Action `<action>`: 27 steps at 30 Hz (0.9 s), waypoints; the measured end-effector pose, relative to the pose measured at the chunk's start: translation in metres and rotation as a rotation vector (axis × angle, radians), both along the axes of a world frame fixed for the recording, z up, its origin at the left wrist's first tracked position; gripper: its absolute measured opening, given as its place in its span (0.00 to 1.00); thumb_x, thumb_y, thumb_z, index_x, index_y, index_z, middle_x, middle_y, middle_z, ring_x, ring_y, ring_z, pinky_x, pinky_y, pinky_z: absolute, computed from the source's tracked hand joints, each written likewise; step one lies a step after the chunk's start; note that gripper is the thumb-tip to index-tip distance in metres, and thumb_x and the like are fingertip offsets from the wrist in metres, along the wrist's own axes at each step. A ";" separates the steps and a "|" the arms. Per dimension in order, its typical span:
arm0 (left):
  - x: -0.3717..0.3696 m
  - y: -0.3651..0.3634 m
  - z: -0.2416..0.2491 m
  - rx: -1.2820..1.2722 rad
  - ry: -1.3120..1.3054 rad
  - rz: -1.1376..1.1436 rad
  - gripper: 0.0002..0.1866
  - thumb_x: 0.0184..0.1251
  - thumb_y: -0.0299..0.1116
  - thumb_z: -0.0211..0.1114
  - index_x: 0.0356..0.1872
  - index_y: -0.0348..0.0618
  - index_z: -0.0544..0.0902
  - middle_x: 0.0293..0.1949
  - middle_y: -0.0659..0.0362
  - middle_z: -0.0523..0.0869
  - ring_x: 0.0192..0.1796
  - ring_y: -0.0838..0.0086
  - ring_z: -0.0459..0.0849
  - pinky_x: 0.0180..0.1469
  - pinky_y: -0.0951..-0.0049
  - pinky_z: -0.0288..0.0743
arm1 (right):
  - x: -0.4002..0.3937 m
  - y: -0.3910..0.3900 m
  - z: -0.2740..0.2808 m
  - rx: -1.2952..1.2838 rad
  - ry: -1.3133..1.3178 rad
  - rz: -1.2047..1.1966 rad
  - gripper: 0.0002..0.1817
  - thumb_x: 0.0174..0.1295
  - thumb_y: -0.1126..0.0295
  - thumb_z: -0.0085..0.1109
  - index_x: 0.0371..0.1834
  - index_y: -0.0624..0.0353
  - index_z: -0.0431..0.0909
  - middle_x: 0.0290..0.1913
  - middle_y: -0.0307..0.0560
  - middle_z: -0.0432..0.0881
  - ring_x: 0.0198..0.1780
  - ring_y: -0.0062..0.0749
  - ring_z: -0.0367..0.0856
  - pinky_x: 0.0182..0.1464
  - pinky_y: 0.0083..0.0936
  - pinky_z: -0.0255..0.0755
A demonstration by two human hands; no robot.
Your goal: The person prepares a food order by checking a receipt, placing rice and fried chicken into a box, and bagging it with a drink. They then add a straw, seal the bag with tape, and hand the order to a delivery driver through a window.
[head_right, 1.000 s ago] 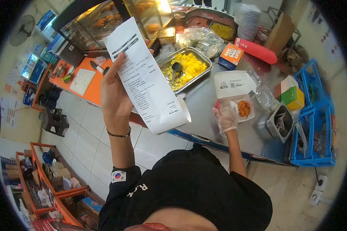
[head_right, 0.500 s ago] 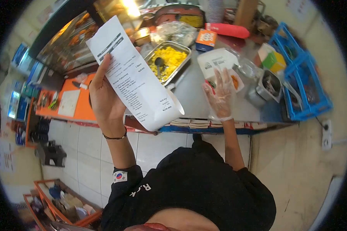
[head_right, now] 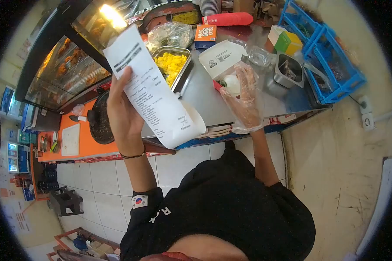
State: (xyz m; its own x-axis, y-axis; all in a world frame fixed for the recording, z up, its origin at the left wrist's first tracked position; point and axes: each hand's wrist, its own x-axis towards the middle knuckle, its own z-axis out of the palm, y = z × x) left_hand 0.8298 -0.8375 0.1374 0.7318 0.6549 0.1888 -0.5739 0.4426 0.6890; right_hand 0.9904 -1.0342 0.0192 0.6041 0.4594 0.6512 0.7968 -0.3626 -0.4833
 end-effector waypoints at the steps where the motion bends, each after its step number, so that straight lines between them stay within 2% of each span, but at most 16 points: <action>1: 0.007 -0.013 -0.002 0.193 0.020 0.189 0.21 0.66 0.24 0.58 0.60 0.38 0.73 0.60 0.46 0.75 0.51 0.65 0.83 0.51 0.67 0.79 | 0.011 0.000 -0.013 0.011 0.004 0.001 0.38 0.56 0.62 0.68 0.69 0.60 0.62 0.68 0.59 0.63 0.70 0.54 0.59 0.70 0.41 0.56; 2: 0.010 -0.016 -0.011 0.200 0.024 0.182 0.21 0.66 0.24 0.58 0.60 0.38 0.73 0.60 0.46 0.75 0.51 0.65 0.83 0.51 0.67 0.79 | 0.024 0.008 -0.027 0.156 0.123 0.078 0.40 0.59 0.61 0.65 0.71 0.60 0.57 0.71 0.60 0.57 0.73 0.50 0.54 0.72 0.41 0.50; 4: 0.018 -0.029 -0.054 1.489 0.634 0.879 0.21 0.55 0.16 0.59 0.52 0.39 0.79 0.61 0.45 0.74 0.51 0.56 0.82 0.51 0.67 0.77 | 0.055 0.028 -0.062 0.372 0.310 0.111 0.40 0.64 0.62 0.61 0.74 0.62 0.50 0.73 0.61 0.51 0.75 0.45 0.47 0.74 0.39 0.44; 6: 0.024 -0.048 -0.112 1.620 0.678 0.589 0.15 0.51 0.17 0.59 0.42 0.36 0.82 0.59 0.48 0.77 0.52 0.53 0.82 0.51 0.66 0.77 | 0.062 0.054 -0.069 0.451 0.402 0.051 0.39 0.65 0.62 0.59 0.73 0.63 0.50 0.73 0.62 0.52 0.75 0.48 0.47 0.74 0.40 0.43; 7: 0.030 -0.066 -0.138 1.543 0.658 0.520 0.07 0.53 0.19 0.62 0.34 0.33 0.81 0.58 0.53 0.80 0.54 0.53 0.81 0.53 0.65 0.76 | 0.061 0.065 -0.064 0.467 0.418 0.038 0.39 0.64 0.61 0.59 0.73 0.63 0.51 0.72 0.63 0.52 0.74 0.52 0.48 0.74 0.42 0.42; 8: 0.038 -0.085 -0.160 1.476 0.650 0.479 0.10 0.55 0.25 0.66 0.36 0.31 0.80 0.61 0.54 0.77 0.60 0.52 0.76 0.61 0.59 0.70 | 0.064 0.077 -0.069 0.498 0.414 0.059 0.39 0.65 0.59 0.57 0.73 0.63 0.49 0.73 0.63 0.50 0.75 0.53 0.46 0.74 0.42 0.41; 9: 0.042 -0.106 -0.172 1.459 0.788 0.442 0.18 0.54 0.33 0.71 0.39 0.29 0.78 0.66 0.51 0.70 0.66 0.51 0.69 0.67 0.53 0.60 | 0.066 0.088 -0.074 0.530 0.411 0.081 0.39 0.66 0.58 0.55 0.74 0.64 0.47 0.73 0.64 0.49 0.76 0.53 0.43 0.75 0.42 0.39; 11: 0.062 -0.126 -0.194 1.194 0.710 0.473 0.32 0.51 0.38 0.74 0.53 0.28 0.73 0.69 0.45 0.64 0.70 0.49 0.61 0.70 0.50 0.54 | 0.045 0.089 -0.054 0.408 0.529 0.165 0.37 0.70 0.62 0.51 0.74 0.66 0.44 0.75 0.62 0.47 0.76 0.48 0.45 0.75 0.37 0.40; 12: 0.071 -0.125 -0.192 1.205 0.705 0.457 0.32 0.51 0.38 0.74 0.53 0.28 0.73 0.69 0.45 0.64 0.70 0.49 0.61 0.70 0.50 0.54 | 0.038 0.090 -0.057 0.341 0.485 0.259 0.37 0.70 0.63 0.50 0.75 0.65 0.43 0.75 0.61 0.46 0.76 0.48 0.44 0.75 0.37 0.40; 14: 0.089 -0.118 -0.187 1.115 0.717 0.678 0.43 0.51 0.36 0.74 0.67 0.33 0.61 0.69 0.42 0.60 0.72 0.50 0.57 0.71 0.57 0.53 | 0.040 0.081 -0.054 0.272 0.441 0.339 0.38 0.70 0.63 0.50 0.75 0.64 0.42 0.76 0.61 0.45 0.77 0.49 0.43 0.75 0.38 0.39; 16: 0.097 -0.101 -0.201 1.054 0.794 0.682 0.47 0.50 0.36 0.74 0.69 0.31 0.58 0.69 0.42 0.60 0.72 0.49 0.58 0.71 0.55 0.51 | 0.051 0.060 -0.038 0.424 0.500 0.529 0.37 0.70 0.66 0.50 0.75 0.65 0.41 0.76 0.60 0.44 0.77 0.51 0.40 0.75 0.39 0.39; 19: 0.118 -0.105 -0.188 1.071 0.874 0.697 0.48 0.50 0.35 0.73 0.70 0.31 0.55 0.69 0.42 0.60 0.71 0.48 0.58 0.72 0.53 0.50 | 0.055 0.031 -0.053 0.266 0.602 0.522 0.37 0.69 0.70 0.50 0.75 0.65 0.40 0.76 0.60 0.44 0.78 0.50 0.39 0.75 0.39 0.39; 20: 0.123 -0.107 -0.181 1.152 0.868 0.689 0.47 0.50 0.34 0.73 0.70 0.31 0.56 0.69 0.42 0.59 0.72 0.49 0.58 0.73 0.54 0.50 | 0.053 0.031 -0.091 0.266 0.182 0.505 0.36 0.69 0.73 0.48 0.75 0.64 0.40 0.76 0.60 0.44 0.78 0.47 0.40 0.76 0.37 0.38; 21: 0.127 -0.105 -0.184 1.150 0.885 0.701 0.47 0.50 0.34 0.73 0.70 0.31 0.56 0.69 0.42 0.59 0.72 0.49 0.58 0.73 0.54 0.50 | 0.041 0.027 -0.110 0.268 0.192 0.522 0.36 0.69 0.73 0.48 0.75 0.64 0.40 0.76 0.60 0.44 0.78 0.47 0.40 0.76 0.37 0.38; 23: 0.131 -0.087 -0.207 1.192 0.980 0.778 0.46 0.51 0.32 0.72 0.70 0.31 0.57 0.69 0.42 0.60 0.72 0.49 0.58 0.73 0.55 0.51 | 0.013 0.010 -0.132 0.307 0.946 0.738 0.36 0.70 0.74 0.47 0.76 0.63 0.39 0.76 0.59 0.44 0.78 0.44 0.41 0.76 0.36 0.37; 27: 0.125 -0.012 -0.238 1.121 1.209 0.930 0.49 0.49 0.31 0.73 0.70 0.29 0.54 0.69 0.41 0.58 0.72 0.51 0.58 0.72 0.56 0.54 | 0.010 -0.030 -0.114 0.041 0.953 1.012 0.34 0.68 0.75 0.48 0.75 0.65 0.44 0.75 0.61 0.49 0.77 0.47 0.43 0.75 0.36 0.42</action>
